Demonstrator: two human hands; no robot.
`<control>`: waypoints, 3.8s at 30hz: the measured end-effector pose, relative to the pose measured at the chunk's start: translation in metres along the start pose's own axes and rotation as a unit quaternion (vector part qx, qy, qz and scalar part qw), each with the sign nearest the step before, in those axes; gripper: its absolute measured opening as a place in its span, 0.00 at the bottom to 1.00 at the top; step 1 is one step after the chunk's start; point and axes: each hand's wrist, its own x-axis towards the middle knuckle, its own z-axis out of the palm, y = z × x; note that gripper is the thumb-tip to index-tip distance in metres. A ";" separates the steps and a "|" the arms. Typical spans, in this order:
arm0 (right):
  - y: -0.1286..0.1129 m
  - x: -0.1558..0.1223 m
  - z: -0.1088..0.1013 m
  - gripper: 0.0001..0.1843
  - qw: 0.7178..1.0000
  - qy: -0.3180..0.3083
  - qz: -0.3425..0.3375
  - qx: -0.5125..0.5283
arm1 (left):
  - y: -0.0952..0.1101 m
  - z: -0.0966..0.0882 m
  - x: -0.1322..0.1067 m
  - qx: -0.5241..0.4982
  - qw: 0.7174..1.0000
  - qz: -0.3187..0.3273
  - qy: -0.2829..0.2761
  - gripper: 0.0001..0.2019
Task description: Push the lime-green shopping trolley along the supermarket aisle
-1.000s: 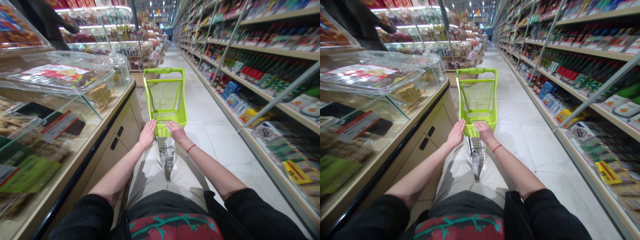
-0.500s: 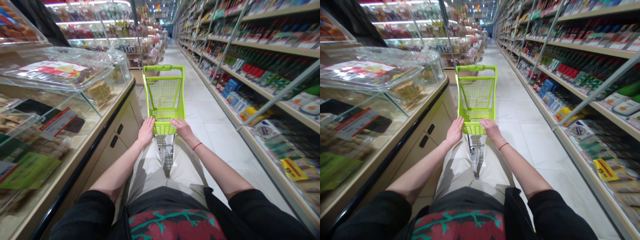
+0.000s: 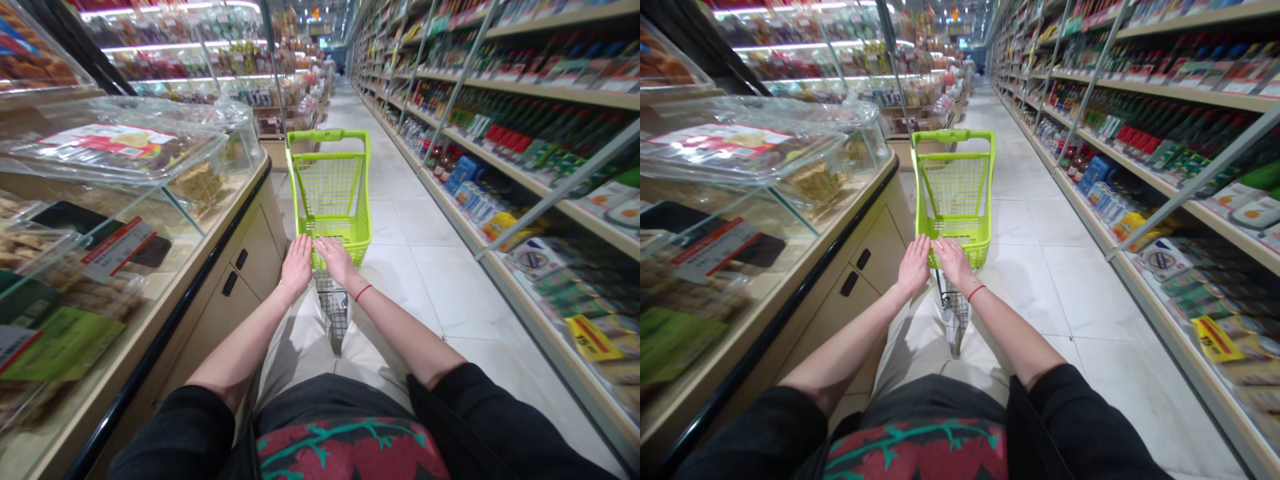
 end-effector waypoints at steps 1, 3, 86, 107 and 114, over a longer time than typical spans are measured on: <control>0.005 -0.003 -0.003 0.25 1.000 0.000 -0.003 0.000 | 0.000 0.000 0.000 0.000 1.000 -0.004 0.000 0.32; 0.022 -0.014 -0.013 0.24 1.000 -0.001 0.003 -0.006 | 0.000 0.000 0.000 -0.003 1.000 -0.007 -0.002 0.32; 0.054 -0.036 -0.036 0.24 0.993 0.033 0.101 -0.058 | 0.002 -0.024 -0.001 0.027 0.998 -0.009 -0.054 0.40; 0.065 -0.043 -0.043 0.25 0.994 0.030 0.093 -0.048 | -0.004 -0.019 -0.002 -0.006 1.000 -0.004 -0.022 0.37; 0.009 -0.010 -0.007 0.27 0.999 0.023 0.039 0.016 | -0.001 -0.019 0.000 -0.009 1.000 0.000 -0.028 0.39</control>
